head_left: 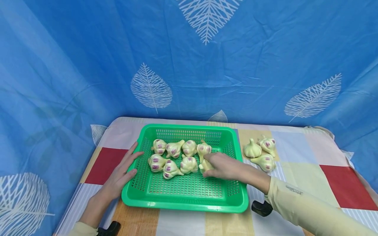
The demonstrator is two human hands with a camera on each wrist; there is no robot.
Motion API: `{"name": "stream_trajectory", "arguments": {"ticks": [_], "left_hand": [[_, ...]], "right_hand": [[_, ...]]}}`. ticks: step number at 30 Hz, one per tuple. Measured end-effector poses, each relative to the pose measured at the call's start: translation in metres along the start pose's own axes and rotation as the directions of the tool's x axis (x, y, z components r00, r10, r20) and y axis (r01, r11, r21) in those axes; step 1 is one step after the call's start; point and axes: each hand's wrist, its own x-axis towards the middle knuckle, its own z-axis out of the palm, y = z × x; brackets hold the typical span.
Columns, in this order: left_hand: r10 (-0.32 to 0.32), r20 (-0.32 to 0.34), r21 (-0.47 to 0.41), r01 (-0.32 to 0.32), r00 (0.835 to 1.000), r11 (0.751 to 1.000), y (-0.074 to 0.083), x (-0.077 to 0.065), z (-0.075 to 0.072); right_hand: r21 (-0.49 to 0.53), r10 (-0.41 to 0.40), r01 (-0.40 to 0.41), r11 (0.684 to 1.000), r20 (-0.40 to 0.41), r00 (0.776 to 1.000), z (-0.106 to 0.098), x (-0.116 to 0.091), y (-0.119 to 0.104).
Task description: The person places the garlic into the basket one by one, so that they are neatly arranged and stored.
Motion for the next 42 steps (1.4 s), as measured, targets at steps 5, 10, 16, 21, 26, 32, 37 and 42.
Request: {"name": "stream_trajectory", "arguments": {"ticks": [5, 10, 16, 21, 26, 32, 37, 42], "left_hand": [[0.002, -0.001, -0.004, -0.002, 1.000, 1.000, 0.000, 0.001, 0.000], [-0.003, 0.002, -0.012, 0.003, 1.000, 1.000, 0.002, 0.001, -0.001], [-0.004, 0.000, -0.003, 0.004, 1.000, 1.000, 0.003, 0.002, -0.001], [-0.010, -0.005, 0.003, 0.010, 1.000, 1.000, 0.002, 0.002, 0.000], [-0.017, -0.001, 0.007, 0.017, 1.000, 1.000, 0.004, 0.002, 0.000], [-0.017, 0.002, -0.014, 0.017, 1.000, 1.000, 0.007, 0.001, -0.001], [-0.007, 0.007, -0.017, 0.007, 1.000, 1.000, 0.007, 0.002, -0.003], [-0.010, 0.012, -0.018, 0.010, 1.000, 1.000, 0.007, 0.001, -0.003]], "right_hand": [[0.004, 0.025, -0.025, 1.000, 0.013, 1.000, 0.004, 0.002, -0.001], [-0.014, 0.073, -0.072, 0.997, 0.018, 0.997, 0.006, 0.002, -0.003], [-0.062, 0.086, -0.085, 0.994, 0.009, 0.996, 0.007, 0.001, -0.005], [-0.082, 0.087, -0.087, 0.993, -0.005, 0.996, 0.008, 0.000, -0.006], [-0.094, 0.105, -0.105, 0.990, -0.003, 0.994, 0.009, 0.000, -0.006], [-0.124, 0.132, -0.130, 0.984, 0.008, 0.991, 0.004, -0.003, -0.011], [-0.160, 0.169, -0.162, 0.974, 0.037, 0.985, -0.009, -0.010, -0.018], [-0.214, 0.129, -0.121, 0.969, 0.024, 0.991, -0.021, -0.023, -0.022]]}}
